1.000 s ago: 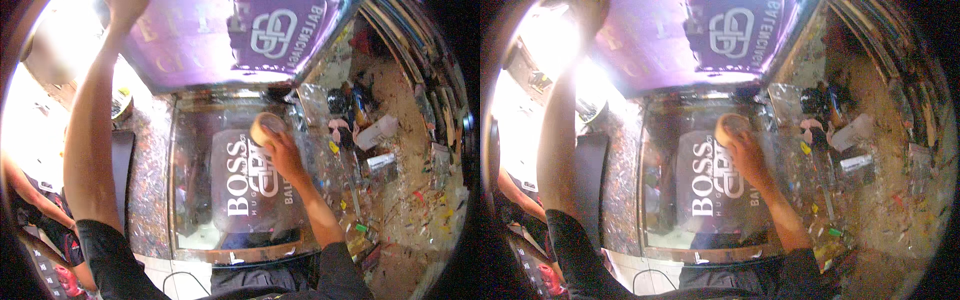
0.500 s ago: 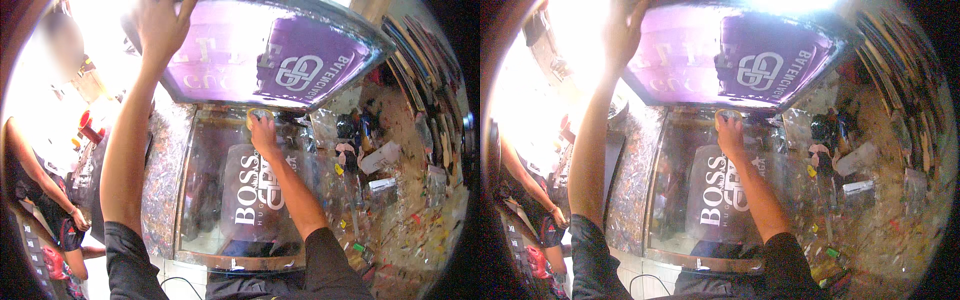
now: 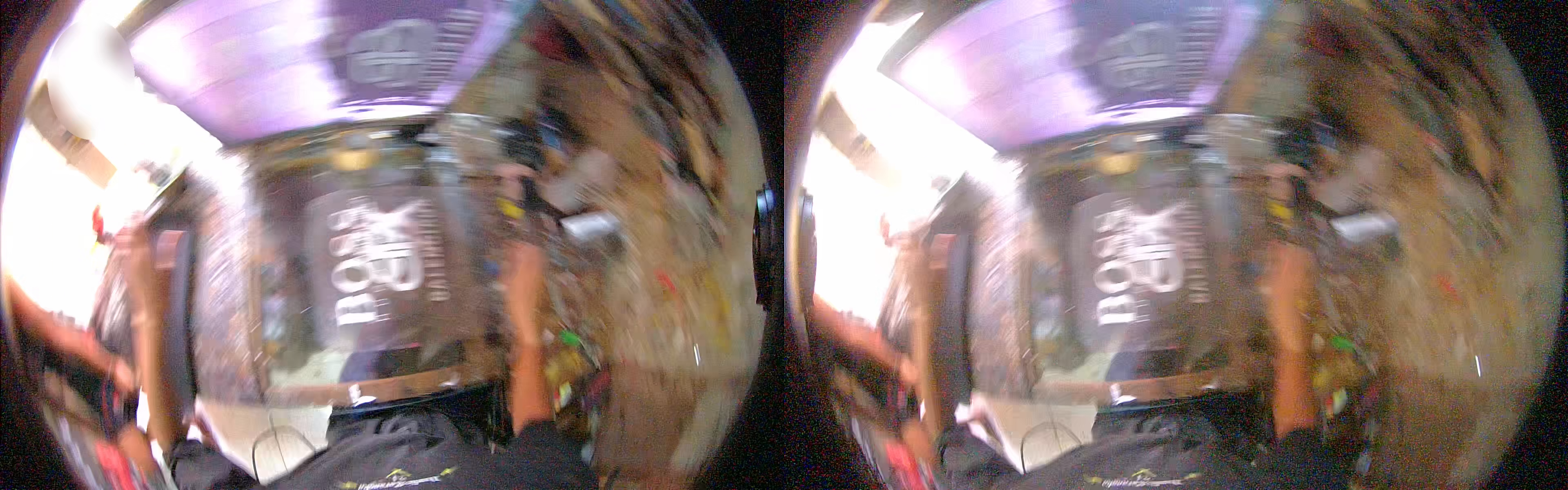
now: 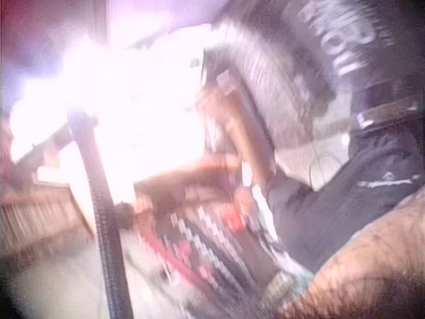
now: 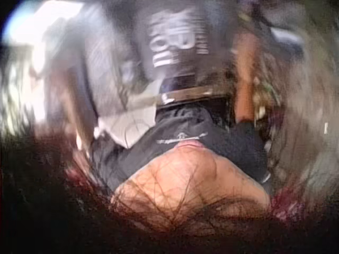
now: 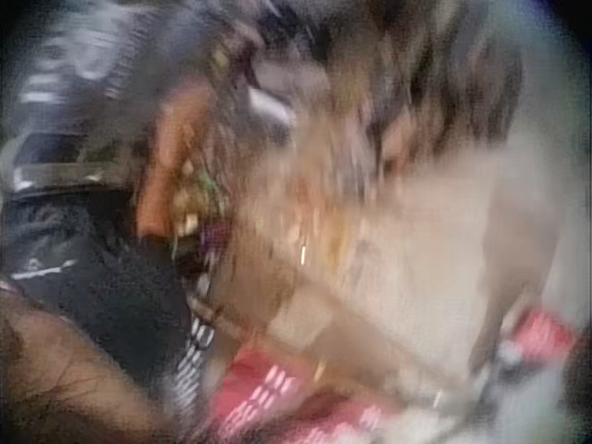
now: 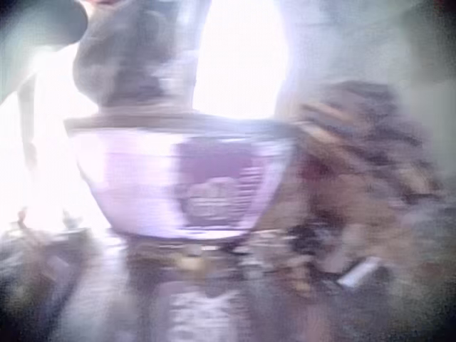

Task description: The person applies masking tape to the edges of a screen printing frame, then uses a squeegee to spread white ink across the screen. They place a black fabric with a logo on the table and smooth it out.

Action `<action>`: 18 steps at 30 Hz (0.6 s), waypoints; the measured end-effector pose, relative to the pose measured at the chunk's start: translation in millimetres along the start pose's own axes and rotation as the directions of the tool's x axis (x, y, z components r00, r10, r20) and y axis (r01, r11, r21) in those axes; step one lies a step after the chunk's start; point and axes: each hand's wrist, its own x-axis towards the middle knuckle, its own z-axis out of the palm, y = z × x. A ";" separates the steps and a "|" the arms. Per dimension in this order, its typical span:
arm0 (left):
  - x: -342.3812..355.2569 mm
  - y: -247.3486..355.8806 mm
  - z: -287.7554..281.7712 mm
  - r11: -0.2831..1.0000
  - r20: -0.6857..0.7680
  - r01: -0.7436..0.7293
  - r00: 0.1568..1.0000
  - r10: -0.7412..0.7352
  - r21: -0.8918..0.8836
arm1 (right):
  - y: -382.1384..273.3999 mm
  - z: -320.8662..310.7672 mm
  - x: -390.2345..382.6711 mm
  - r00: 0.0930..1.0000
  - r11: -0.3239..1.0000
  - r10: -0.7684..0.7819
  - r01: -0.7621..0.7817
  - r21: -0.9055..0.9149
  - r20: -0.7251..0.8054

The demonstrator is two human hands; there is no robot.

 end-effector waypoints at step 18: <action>-253.3 77.3 -85.1 0.799 0.618 0.170 0.730 0.291 -0.577 | 192.0 11.2 -70.9 0.936 0.898 0.350 -0.328 -0.292 0.026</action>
